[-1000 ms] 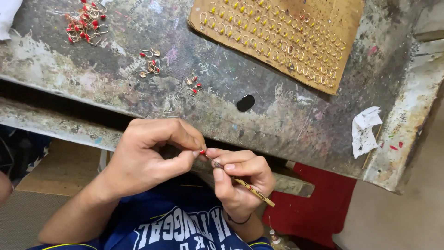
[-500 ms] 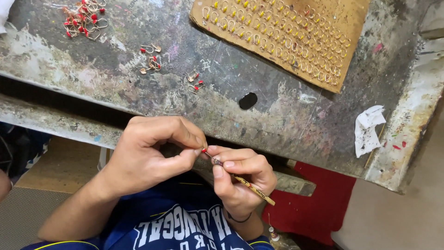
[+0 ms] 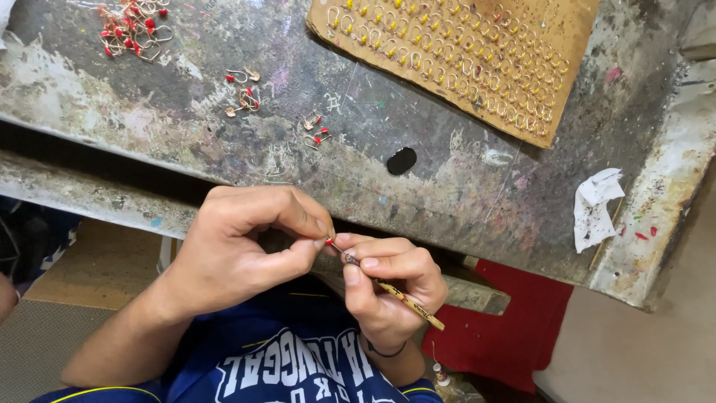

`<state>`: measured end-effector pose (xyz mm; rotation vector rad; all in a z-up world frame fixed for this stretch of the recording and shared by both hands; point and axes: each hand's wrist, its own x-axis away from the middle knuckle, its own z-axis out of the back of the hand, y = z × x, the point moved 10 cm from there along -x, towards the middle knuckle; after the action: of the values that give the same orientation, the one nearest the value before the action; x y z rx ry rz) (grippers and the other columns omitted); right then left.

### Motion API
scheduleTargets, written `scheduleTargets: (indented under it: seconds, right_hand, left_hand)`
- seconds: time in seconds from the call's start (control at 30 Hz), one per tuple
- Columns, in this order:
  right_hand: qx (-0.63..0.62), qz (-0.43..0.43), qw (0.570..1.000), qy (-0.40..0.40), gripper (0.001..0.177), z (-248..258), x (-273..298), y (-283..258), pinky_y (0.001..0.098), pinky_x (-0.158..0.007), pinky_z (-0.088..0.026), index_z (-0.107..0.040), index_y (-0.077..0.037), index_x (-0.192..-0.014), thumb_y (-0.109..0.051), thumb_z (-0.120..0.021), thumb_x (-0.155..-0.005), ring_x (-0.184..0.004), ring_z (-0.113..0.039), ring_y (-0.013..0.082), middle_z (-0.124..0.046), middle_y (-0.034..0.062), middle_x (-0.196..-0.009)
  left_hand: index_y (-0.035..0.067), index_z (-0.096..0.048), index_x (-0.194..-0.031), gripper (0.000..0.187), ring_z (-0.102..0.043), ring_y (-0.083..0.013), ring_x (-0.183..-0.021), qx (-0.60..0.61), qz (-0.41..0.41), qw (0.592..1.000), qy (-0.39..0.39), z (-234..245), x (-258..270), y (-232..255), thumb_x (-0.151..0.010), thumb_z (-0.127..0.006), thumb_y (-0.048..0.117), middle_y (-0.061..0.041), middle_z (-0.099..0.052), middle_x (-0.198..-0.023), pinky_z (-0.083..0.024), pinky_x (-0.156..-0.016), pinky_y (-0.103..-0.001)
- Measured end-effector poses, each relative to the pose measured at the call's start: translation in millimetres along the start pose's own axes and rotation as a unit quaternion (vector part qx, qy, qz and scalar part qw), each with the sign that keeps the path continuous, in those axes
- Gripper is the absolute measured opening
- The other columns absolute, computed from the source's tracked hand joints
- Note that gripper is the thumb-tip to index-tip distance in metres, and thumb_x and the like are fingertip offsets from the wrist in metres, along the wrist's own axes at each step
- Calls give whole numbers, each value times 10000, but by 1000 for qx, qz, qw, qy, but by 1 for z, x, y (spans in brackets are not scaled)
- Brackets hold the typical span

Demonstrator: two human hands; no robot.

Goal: Applying small red dots of paint to jewelry components using a fine-tipped tool at a workshop bench.

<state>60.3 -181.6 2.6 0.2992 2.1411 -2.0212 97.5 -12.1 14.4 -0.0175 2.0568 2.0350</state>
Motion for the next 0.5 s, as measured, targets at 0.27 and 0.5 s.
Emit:
scheduleTargets:
  seconds: [0.27,0.5]
  right_hand:
    - [10,4,1000,-4,167,0,0,-1,406,-828,-709,-609,-85,-946,1,-738,-884,-871,-783,341,-701,150,-895]
    - [-4,3,1000,-2,168,0,1,0,427,-848,-707,-608,-84,-955,-3,-740,-890,-871,-773,332,-690,142,-899]
  left_hand:
    - [57,-649,-798,119,-709,-131,-702,3,-2,1000,1,0,0,0,-832,-678,-53,-55,-732,-791,-547,-666,-224]
    - [54,-649,-795,123,-707,-132,-700,6,-3,1000,0,0,0,1,-838,-680,-57,-56,-728,-785,-548,-671,-224]
